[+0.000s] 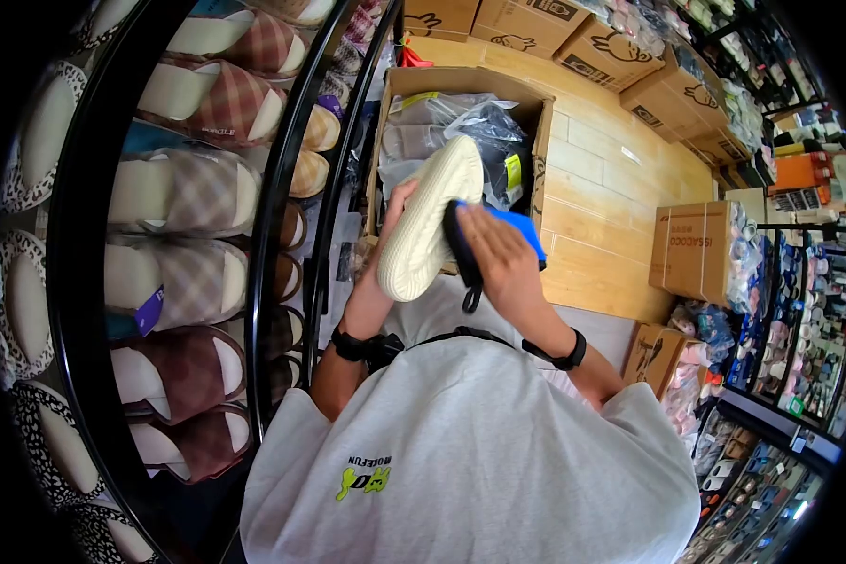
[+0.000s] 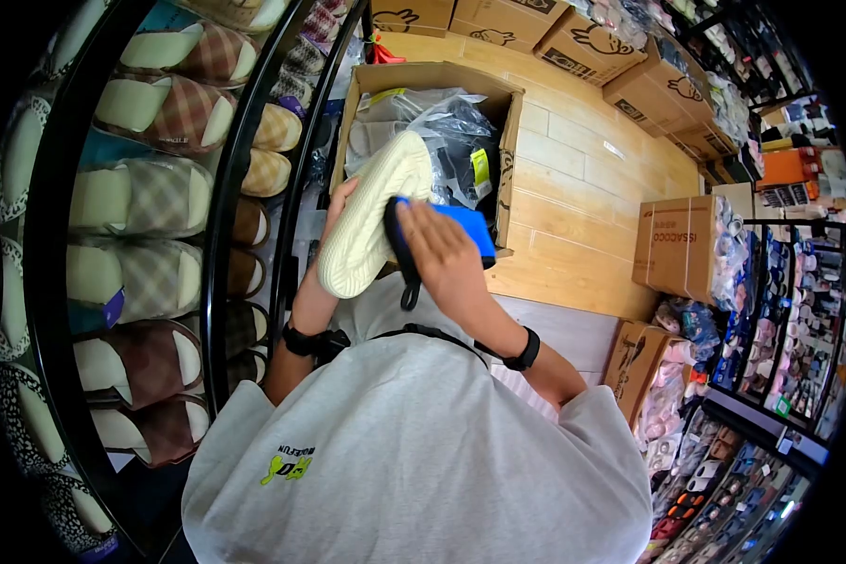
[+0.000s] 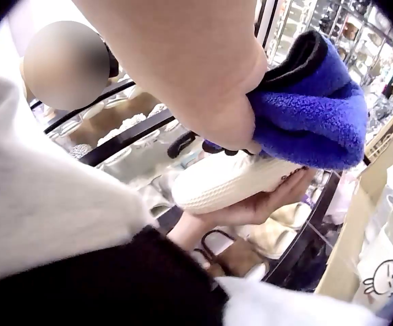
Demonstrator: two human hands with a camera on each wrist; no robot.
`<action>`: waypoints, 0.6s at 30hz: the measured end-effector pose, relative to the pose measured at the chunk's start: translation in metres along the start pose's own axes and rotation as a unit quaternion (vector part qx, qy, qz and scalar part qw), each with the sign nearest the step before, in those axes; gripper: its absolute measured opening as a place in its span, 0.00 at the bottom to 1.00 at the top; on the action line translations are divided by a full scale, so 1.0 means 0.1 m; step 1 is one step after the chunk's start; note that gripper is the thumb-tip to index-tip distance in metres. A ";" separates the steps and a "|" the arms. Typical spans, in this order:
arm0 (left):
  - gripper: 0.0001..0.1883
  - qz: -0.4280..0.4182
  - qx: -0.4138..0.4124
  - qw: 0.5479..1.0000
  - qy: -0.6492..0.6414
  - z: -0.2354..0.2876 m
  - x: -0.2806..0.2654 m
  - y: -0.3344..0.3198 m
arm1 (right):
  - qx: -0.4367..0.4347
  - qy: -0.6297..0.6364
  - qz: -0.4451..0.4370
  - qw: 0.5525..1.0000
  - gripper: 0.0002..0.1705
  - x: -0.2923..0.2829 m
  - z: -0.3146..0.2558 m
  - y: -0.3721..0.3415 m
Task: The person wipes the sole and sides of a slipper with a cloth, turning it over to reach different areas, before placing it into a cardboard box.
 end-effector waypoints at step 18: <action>0.27 0.153 -0.065 0.983 0.073 0.03 0.01 -0.01 | -0.030 -0.005 -0.028 0.999 0.38 0.06 -0.26 -0.05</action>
Point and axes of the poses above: each hand's wrist, its own y-axis towards the middle knuckle, its own x-axis out of the palm, z = x × y, the point moved 9 cm from there along y, towards the middle knuckle, and after that the axes turned 15 degrees about y, right-handed, at the moved point
